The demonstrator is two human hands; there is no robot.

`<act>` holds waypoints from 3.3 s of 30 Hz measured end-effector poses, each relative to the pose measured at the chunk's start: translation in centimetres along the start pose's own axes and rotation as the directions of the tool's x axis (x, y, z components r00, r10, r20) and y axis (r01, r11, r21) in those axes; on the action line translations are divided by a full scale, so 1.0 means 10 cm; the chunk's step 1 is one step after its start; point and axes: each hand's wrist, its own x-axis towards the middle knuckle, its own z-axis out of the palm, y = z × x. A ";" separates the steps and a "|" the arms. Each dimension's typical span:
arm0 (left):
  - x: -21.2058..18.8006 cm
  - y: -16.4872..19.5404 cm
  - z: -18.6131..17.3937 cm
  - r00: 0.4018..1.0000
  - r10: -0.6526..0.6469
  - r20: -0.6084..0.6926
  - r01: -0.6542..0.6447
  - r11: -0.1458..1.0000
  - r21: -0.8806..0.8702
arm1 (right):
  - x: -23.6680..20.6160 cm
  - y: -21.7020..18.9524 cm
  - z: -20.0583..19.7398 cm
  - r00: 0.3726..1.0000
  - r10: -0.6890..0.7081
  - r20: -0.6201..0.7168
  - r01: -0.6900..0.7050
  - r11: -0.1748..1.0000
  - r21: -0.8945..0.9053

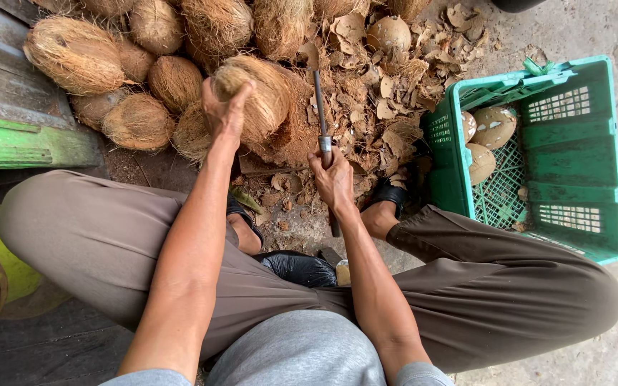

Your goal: The person sits on the ground and uses a cleaver to chop the fibrous husk off coconuts, rotating each coconut to trim different sides, then places the trimmed coconuts into a green plastic crate beside them.

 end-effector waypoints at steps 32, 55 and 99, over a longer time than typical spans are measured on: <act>-0.10 -0.20 -0.12 0.915 0.333 -0.229 -0.235 0.899 0.370 | 0.45 -0.80 0.51 0.909 0.116 0.400 -0.046 0.983 -0.179; 0.10 0.35 -0.56 0.961 -0.263 0.084 0.240 0.947 0.214 | 0.11 -0.05 -0.05 0.928 -0.323 0.186 0.367 0.711 -0.599; -0.20 -0.06 0.48 0.920 0.386 -0.064 -0.320 0.836 0.446 | -0.30 -0.59 -0.11 0.985 0.022 0.170 -0.055 0.979 0.196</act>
